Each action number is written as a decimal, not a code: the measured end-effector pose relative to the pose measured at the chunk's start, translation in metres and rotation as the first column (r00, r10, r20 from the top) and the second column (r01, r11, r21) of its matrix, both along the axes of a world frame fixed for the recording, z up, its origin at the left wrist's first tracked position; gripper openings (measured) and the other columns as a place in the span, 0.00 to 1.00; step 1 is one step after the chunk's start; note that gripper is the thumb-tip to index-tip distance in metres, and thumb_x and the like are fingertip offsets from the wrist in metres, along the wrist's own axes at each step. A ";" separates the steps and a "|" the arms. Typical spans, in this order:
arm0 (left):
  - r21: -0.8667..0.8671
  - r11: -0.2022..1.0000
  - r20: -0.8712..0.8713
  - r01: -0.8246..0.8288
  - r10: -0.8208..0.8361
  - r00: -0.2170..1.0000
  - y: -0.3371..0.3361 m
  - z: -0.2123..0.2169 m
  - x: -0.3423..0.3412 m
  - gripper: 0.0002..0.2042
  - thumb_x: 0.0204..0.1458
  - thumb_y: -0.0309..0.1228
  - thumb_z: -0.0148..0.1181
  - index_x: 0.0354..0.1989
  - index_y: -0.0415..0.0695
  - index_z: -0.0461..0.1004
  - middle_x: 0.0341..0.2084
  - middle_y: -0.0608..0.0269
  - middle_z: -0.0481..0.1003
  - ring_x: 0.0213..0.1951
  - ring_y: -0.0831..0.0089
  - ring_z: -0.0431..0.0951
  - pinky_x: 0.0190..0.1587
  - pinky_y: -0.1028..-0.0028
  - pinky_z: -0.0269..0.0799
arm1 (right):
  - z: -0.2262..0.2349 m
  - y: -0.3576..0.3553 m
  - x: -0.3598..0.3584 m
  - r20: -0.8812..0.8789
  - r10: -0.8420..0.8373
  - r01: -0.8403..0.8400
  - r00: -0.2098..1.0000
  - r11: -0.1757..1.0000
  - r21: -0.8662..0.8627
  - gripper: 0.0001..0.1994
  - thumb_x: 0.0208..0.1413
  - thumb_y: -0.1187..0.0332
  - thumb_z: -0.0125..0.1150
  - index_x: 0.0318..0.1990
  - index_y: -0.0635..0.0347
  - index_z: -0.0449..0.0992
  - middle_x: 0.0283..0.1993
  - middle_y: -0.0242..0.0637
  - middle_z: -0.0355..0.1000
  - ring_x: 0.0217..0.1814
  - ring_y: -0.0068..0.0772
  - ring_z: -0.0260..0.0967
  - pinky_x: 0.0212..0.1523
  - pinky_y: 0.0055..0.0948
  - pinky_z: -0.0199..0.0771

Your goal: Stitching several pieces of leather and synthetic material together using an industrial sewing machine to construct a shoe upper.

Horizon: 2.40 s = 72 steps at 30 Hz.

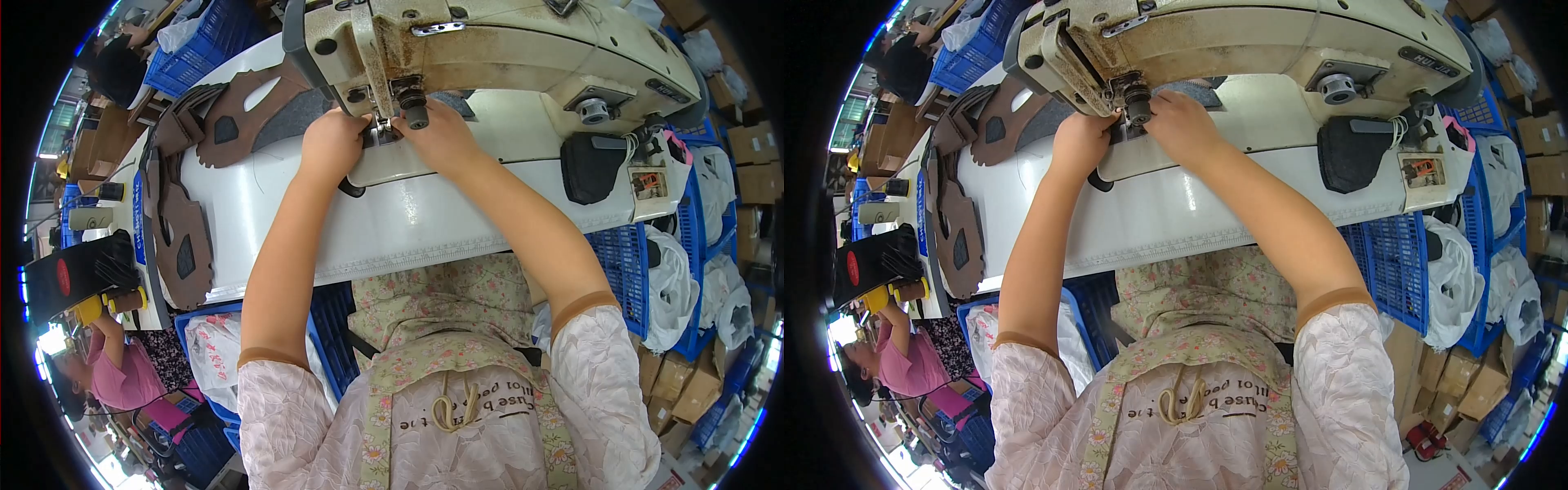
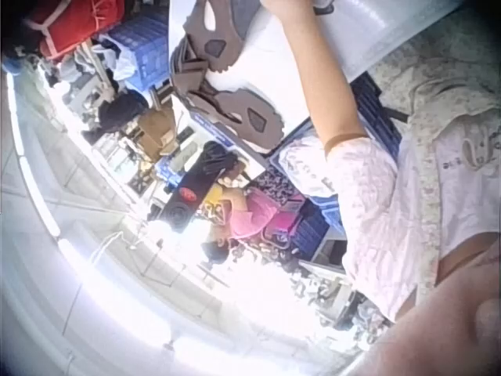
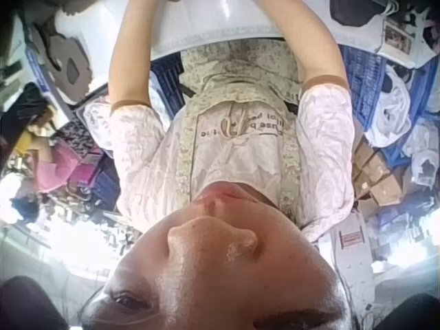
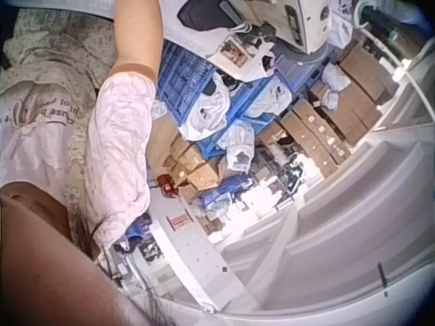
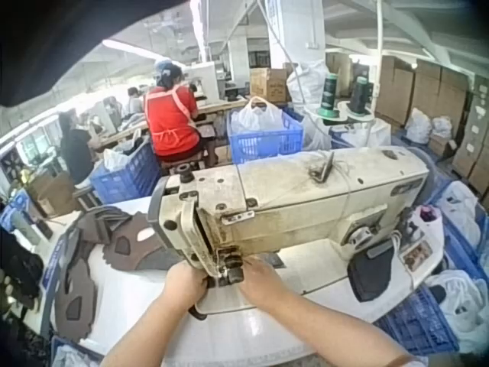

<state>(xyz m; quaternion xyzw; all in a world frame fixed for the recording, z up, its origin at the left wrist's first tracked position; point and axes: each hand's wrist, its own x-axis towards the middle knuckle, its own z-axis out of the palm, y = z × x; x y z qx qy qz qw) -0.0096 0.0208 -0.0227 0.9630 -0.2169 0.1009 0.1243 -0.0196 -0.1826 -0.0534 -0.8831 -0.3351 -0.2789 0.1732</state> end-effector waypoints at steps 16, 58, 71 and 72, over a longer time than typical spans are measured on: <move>-0.032 0.999 0.007 0.012 -0.012 1.000 -0.004 0.005 -0.001 0.09 0.48 0.27 0.58 0.36 0.48 0.83 0.31 0.53 0.77 0.34 0.54 0.78 0.37 0.60 0.74 | 0.002 -0.004 0.001 -0.033 -0.015 0.014 0.999 1.000 -0.022 0.04 0.55 0.69 0.59 0.34 0.58 0.77 0.37 0.39 0.74 0.43 0.43 0.72 0.41 0.41 0.75; -0.084 0.996 -0.013 -0.008 0.007 1.000 0.001 0.007 -0.003 0.11 0.41 0.25 0.55 0.34 0.46 0.81 0.29 0.48 0.77 0.35 0.48 0.77 0.40 0.57 0.73 | 0.058 -0.379 -0.041 -0.222 -0.769 0.700 0.600 0.370 0.611 0.25 0.60 0.50 0.59 0.50 0.66 0.76 0.48 0.47 0.76 0.50 0.42 0.73 0.54 0.32 0.67; -0.067 0.998 0.046 0.011 -0.008 0.999 0.003 0.001 -0.001 0.08 0.41 0.25 0.55 0.30 0.44 0.79 0.26 0.47 0.76 0.32 0.47 0.77 0.37 0.55 0.73 | 0.089 -0.364 -0.033 -0.125 -0.789 0.642 0.601 0.383 0.664 0.22 0.61 0.52 0.58 0.50 0.63 0.75 0.40 0.42 0.78 0.43 0.35 0.76 0.47 0.30 0.71; -0.053 0.999 0.041 0.014 -0.012 0.999 -0.001 0.001 -0.001 0.09 0.41 0.26 0.55 0.31 0.45 0.80 0.27 0.47 0.77 0.33 0.47 0.77 0.38 0.56 0.73 | 0.067 -0.371 -0.039 -0.121 -0.799 0.629 0.589 0.359 0.690 0.22 0.62 0.52 0.57 0.50 0.64 0.74 0.40 0.45 0.78 0.44 0.37 0.76 0.48 0.31 0.71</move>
